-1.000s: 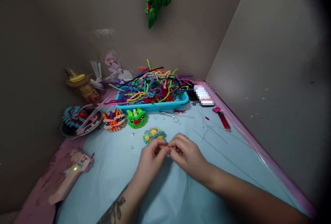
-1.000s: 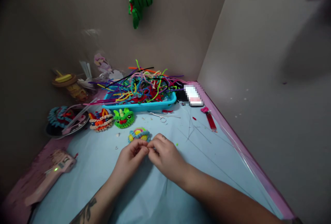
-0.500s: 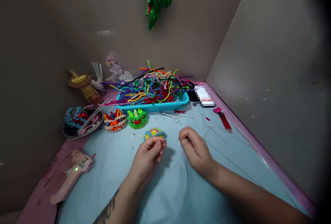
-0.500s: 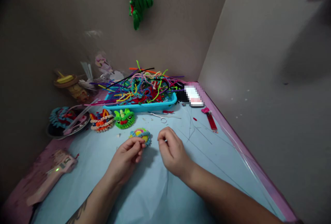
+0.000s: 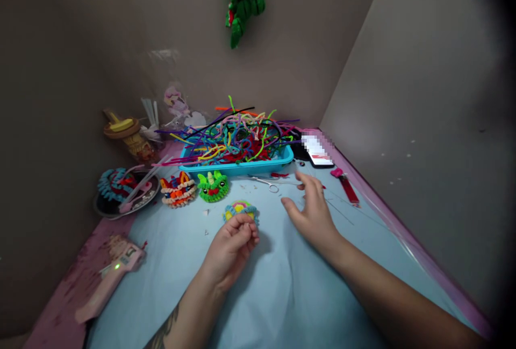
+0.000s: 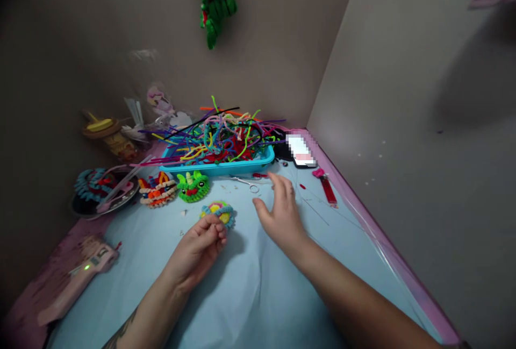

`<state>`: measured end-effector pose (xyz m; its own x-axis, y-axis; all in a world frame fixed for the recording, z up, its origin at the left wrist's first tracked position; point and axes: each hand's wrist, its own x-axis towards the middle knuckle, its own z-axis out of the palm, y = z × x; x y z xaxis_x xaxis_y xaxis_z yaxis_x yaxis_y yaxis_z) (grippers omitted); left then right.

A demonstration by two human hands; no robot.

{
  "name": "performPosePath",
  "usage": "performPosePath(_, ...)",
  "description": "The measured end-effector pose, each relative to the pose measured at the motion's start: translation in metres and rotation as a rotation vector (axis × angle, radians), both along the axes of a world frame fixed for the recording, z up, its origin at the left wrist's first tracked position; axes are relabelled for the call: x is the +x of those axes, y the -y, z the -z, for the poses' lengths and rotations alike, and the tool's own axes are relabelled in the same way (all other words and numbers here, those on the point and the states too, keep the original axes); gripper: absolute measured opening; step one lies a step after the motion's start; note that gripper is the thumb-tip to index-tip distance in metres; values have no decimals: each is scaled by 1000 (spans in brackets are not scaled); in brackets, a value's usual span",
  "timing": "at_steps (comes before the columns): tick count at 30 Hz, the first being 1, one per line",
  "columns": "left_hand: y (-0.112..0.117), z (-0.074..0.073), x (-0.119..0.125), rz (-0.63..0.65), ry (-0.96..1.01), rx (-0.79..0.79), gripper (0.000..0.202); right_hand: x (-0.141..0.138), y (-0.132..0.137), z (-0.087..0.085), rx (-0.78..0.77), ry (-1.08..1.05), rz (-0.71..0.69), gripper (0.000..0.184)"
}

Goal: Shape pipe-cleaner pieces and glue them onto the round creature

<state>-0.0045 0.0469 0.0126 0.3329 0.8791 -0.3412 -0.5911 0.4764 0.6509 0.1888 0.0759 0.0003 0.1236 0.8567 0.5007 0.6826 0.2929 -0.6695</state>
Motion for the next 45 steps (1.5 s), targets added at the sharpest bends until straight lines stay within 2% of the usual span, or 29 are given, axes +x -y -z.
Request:
performPosePath(5,2,6,2,46,-9,65,22,-16,25,-10,60,-1,-283,29)
performPosePath(9,5,6,3,82,-53,109,26,-21,37,-16,134,-43,-436,23)
performPosePath(13,6,5,4,100,-188,177,28,-23,40,-18,154,-67,-516,20)
performPosePath(21,3,3,1,124,-551,424,35,-24,41,-22,197,-36,-494,17)
performPosePath(27,1,-1,3,74,-705,519,35,-24,39,-19,240,149,-476,24)
performPosePath(30,2,0,5,58,-756,520,30,-24,38,-17,257,209,-466,27)
performPosePath(34,3,2,7,52,-780,498,27,-25,37,-15,248,224,-471,21)
performPosePath(38,2,3,7,36,-737,421,28,-26,35,-15,225,213,-454,17)
performPosePath(45,1,5,7,42,-653,306,33,-26,35,-14,291,290,-376,20)
